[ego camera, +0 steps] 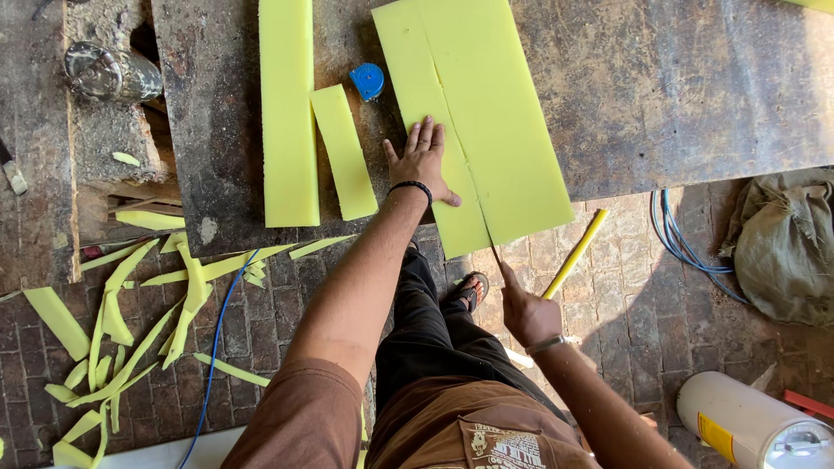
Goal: The person measures and cuts yellow foam sheets on a workbench using a metal ruler and a long serrated knife. They then use a pneumatic nail gun to attach the cut foam pieces to a wooden chair frame.
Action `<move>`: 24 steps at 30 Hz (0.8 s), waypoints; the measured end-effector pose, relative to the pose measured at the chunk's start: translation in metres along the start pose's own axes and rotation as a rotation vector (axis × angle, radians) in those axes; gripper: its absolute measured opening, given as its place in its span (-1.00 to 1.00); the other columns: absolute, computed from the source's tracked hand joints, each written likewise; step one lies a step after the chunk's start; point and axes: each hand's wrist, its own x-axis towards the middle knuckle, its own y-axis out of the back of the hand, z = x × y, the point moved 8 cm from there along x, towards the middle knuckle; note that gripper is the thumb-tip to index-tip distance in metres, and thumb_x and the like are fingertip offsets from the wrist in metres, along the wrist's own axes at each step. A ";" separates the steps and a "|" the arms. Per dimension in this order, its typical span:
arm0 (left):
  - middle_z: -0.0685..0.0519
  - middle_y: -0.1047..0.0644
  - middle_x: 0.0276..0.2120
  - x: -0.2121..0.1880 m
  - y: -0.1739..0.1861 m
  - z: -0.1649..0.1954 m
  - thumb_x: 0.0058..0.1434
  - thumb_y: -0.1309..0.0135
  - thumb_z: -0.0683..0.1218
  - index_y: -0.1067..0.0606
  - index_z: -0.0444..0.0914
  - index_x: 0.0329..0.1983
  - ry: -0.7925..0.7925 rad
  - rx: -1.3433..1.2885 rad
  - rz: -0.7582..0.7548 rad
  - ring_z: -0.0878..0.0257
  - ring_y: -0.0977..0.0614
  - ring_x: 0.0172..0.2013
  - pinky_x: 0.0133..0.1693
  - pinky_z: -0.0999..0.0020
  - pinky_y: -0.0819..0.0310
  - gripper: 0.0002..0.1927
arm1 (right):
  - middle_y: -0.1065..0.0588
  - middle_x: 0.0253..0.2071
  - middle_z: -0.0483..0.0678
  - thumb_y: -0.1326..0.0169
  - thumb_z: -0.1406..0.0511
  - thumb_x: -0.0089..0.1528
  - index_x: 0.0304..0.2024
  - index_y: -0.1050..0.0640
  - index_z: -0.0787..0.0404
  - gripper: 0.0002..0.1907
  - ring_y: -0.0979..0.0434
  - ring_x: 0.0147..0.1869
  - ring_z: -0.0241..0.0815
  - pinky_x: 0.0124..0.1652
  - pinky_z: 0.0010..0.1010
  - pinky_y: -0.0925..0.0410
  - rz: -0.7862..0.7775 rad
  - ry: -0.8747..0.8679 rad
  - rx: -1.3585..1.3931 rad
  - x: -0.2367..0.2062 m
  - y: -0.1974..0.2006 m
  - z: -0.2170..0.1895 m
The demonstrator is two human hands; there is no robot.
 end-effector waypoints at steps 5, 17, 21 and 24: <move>0.14 0.36 0.59 -0.003 -0.003 0.002 -0.33 -0.48 0.44 0.35 -0.04 0.60 0.000 0.024 -0.009 0.19 0.28 0.55 0.44 -0.33 0.43 0.64 | -0.37 -0.80 -0.23 0.04 0.13 0.37 0.46 -0.24 -0.01 -0.40 -0.29 -0.80 -0.29 -0.75 -0.32 -0.22 0.115 0.086 -0.026 -0.051 -0.003 0.010; 0.10 0.32 0.60 -0.016 0.012 0.014 -0.18 -0.45 0.40 0.33 -0.05 0.60 0.070 0.109 -0.049 0.16 0.23 0.56 0.44 -0.30 0.34 0.53 | -0.37 -0.76 -0.23 0.13 0.16 0.44 0.51 -0.13 -0.06 -0.42 -0.33 -0.75 -0.32 -0.74 -0.47 -0.22 -0.140 -0.015 -0.038 0.026 0.002 -0.006; 0.06 0.31 0.59 -0.021 0.012 0.013 -0.07 -0.40 0.39 0.32 -0.09 0.60 0.097 0.174 -0.051 0.14 0.21 0.55 0.43 -0.35 0.39 0.46 | -0.35 -0.78 -0.30 0.13 0.20 0.40 0.52 -0.08 -0.13 -0.37 -0.29 -0.77 -0.38 -0.77 -0.52 -0.20 -0.133 -0.001 -0.089 -0.005 -0.005 0.009; 0.01 0.27 0.59 -0.023 0.007 0.016 0.04 -0.35 0.36 0.27 -0.15 0.61 0.095 0.243 -0.040 0.10 0.20 0.55 0.44 -0.33 0.40 0.35 | -0.37 -0.81 -0.27 0.09 0.13 0.38 0.49 -0.11 -0.13 -0.37 -0.33 -0.79 -0.31 -0.75 -0.40 -0.25 0.045 -0.043 -0.024 -0.027 0.009 0.033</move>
